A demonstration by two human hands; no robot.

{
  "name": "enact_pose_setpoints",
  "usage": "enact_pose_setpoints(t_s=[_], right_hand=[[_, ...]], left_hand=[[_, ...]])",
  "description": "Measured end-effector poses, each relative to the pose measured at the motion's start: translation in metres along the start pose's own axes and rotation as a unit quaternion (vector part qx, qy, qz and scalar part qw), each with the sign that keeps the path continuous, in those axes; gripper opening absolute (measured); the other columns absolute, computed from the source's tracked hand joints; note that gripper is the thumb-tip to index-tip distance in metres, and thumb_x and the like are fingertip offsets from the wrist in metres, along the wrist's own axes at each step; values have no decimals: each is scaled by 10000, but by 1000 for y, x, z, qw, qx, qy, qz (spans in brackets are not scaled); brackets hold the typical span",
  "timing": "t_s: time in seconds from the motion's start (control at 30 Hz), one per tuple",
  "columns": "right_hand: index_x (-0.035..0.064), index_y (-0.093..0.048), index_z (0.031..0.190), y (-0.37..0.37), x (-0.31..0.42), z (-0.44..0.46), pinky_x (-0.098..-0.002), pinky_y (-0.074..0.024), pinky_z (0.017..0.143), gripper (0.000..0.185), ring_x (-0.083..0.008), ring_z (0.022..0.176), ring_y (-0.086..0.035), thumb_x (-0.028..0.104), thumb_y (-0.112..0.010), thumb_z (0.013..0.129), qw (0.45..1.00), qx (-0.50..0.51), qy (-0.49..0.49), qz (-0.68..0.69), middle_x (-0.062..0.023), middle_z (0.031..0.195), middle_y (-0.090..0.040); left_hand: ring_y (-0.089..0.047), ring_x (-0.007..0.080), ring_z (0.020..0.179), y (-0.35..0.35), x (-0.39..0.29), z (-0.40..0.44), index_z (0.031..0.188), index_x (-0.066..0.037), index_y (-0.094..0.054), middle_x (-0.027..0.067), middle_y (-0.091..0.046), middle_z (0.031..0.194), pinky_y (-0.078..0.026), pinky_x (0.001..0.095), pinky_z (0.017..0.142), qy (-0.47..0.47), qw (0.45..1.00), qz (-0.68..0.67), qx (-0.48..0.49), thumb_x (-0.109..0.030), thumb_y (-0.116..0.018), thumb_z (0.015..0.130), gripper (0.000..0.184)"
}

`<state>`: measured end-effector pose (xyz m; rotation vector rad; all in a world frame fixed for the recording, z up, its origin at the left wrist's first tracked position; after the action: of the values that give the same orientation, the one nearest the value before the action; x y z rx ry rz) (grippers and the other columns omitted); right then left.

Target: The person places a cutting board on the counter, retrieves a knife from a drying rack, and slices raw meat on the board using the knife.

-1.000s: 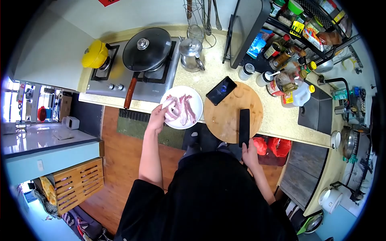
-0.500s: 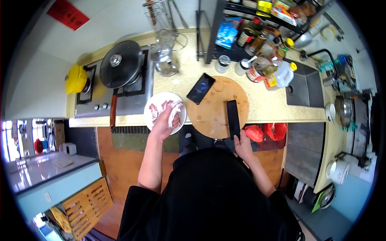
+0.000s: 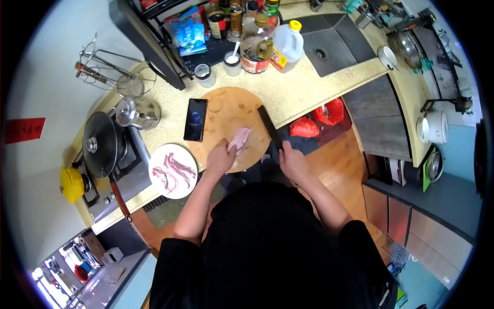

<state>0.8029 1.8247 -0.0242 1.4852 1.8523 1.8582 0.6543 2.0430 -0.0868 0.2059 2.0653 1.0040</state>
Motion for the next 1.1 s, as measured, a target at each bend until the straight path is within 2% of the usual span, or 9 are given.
enact_pose_setpoints(t_s=[0.1,0.13,0.23,0.27,0.37,0.6,0.8,1.0,1.1], right_hand=[[20,-499,1071,-6,19,4,-576,-529,616,153,-457,693,-678,145,-508,985,997,56,18,-41,-248,749,-677],[20,-505,1080,-15,21,5,-567,-534,617,154,-443,696,-687,135,-500,978,995,76,35,-50,-239,759,-684],[23,-519,1090,-33,25,8,-528,-555,637,173,-402,733,-711,105,-501,939,989,115,64,-69,-206,804,-703],[23,-520,1093,-37,23,10,-524,-557,644,177,-402,744,-711,106,-503,938,987,124,63,-75,-205,811,-704],[31,-524,1100,-38,18,16,-514,-563,659,184,-398,766,-715,100,-507,929,983,143,63,-97,-201,832,-706],[50,-532,1121,-20,6,29,-498,-573,676,202,-387,782,-720,83,-501,925,977,143,89,-127,-190,856,-708],[57,-530,1132,-16,9,35,-492,-572,659,213,-379,783,-717,95,-503,924,983,110,92,-117,-187,873,-695],[49,-519,1114,-24,13,32,-490,-572,663,195,-383,786,-715,106,-501,928,964,181,129,-144,-198,876,-690],[42,-511,1088,-28,6,36,-501,-571,672,169,-391,794,-716,106,-498,931,970,183,109,-113,-200,876,-698]], left_hand=[[-673,441,875,6,-5,-11,1056,-19,-644,232,-702,884,-522,512,776,8,997,81,-11,-347,-608,972,341],[-661,418,918,12,-13,-15,1085,-25,-652,204,-702,956,-523,500,805,-75,988,115,-74,-292,-643,942,302],[-646,374,929,30,-44,-23,1044,-22,-657,184,-685,1006,-516,483,800,-198,944,120,-233,-178,-702,848,254],[-638,362,950,26,-53,-19,1024,-11,-667,166,-671,1092,-520,472,824,-229,949,72,-206,-112,-713,830,223],[-644,350,968,3,-76,-8,1066,1,-681,157,-678,1095,-531,446,837,-344,915,81,-195,-97,-705,846,241],[-665,328,1036,-11,-59,0,1074,2,-707,139,-695,1150,-556,394,927,-331,913,141,-194,-107,-707,850,249],[-661,336,1054,-6,-61,-4,1097,3,-702,150,-693,1155,-551,408,930,-310,924,120,-189,-158,-747,852,297],[-639,351,989,-5,-74,5,1090,16,-666,172,-663,1100,-533,434,866,-284,933,113,-188,-163,-740,871,292],[-623,375,972,-5,-59,15,1121,15,-629,186,-642,1085,-522,447,849,-218,950,53,-218,-191,-764,862,358]])
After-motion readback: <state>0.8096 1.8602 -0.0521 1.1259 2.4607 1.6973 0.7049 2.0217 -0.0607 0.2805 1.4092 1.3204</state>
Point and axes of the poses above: each hand's wrist, its own z-axis towards the middle knuckle, its own y-axis out of the back of the hand, x = y × z, the point moved 7 cm from there along z, towards the middle knuckle
